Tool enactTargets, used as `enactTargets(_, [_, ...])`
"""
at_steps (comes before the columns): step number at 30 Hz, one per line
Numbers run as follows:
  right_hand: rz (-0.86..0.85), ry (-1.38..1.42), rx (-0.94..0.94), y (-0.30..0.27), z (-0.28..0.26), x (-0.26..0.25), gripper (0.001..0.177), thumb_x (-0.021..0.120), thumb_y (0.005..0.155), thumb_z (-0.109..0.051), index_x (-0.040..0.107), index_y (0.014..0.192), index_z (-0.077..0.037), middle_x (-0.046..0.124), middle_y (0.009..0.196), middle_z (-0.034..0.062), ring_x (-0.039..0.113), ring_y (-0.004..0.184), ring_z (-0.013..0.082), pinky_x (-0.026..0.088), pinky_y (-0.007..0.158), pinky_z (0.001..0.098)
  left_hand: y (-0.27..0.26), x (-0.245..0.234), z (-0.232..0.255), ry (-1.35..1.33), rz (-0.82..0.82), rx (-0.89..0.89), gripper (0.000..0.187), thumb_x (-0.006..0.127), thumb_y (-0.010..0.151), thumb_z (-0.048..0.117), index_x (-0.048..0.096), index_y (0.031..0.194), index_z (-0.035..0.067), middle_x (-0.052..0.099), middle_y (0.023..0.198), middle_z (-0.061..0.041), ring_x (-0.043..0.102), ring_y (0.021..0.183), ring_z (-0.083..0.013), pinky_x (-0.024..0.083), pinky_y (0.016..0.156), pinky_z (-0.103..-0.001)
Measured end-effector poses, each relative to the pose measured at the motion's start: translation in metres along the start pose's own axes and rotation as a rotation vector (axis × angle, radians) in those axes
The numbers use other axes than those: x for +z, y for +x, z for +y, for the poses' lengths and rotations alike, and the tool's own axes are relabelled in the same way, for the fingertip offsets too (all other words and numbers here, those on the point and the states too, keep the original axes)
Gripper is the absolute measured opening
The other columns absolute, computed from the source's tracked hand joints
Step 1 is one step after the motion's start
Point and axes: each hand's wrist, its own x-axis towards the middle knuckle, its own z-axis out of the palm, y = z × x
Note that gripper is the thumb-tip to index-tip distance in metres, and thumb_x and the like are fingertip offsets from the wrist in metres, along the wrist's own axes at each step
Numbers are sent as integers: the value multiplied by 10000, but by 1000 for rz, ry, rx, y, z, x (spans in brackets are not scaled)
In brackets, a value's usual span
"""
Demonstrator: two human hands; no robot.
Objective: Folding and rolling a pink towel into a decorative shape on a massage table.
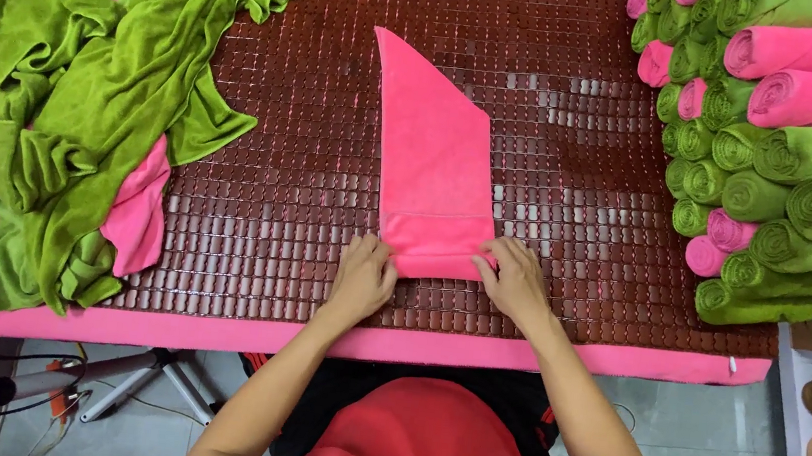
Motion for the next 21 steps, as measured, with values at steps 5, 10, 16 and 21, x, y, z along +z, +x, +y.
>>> enactTargets(5, [87,-114,-198,-12,11,6,76,742,959,-295,715,1001,-238,682,988,-34,657,939,234,465,779,370,0,7,-10,-70,101,232,154,603,931,33,688,1014,132,623,1015,-78,619,995,-336,485,817,-419])
enactTargets(10, [-10,-98,-240,-8,-16,-34,384,823,846,-459,733,1108,-194,736,1119,8,673,1035,238,453,842,388,-6,-24,-8,-100,0,302,301,787,900,231,706,1172,132,680,1165,-98,614,1150,-346,483,952,-462])
enactTargets(16, [-87,-29,-206,-3,-11,-35,202,699,988,-350,718,1114,-194,703,1078,-11,655,957,228,436,812,375,-9,-27,-8,-105,-15,278,292,729,961,193,695,1244,127,673,1089,-87,634,1080,-335,489,898,-437])
enactTargets(21, [-174,101,-23,-4,-8,-19,190,596,1067,-337,711,959,-231,648,863,-49,626,844,224,399,768,375,-8,-34,12,-143,-135,78,244,575,1063,292,711,1178,125,672,1009,-73,626,1009,-311,471,867,-425])
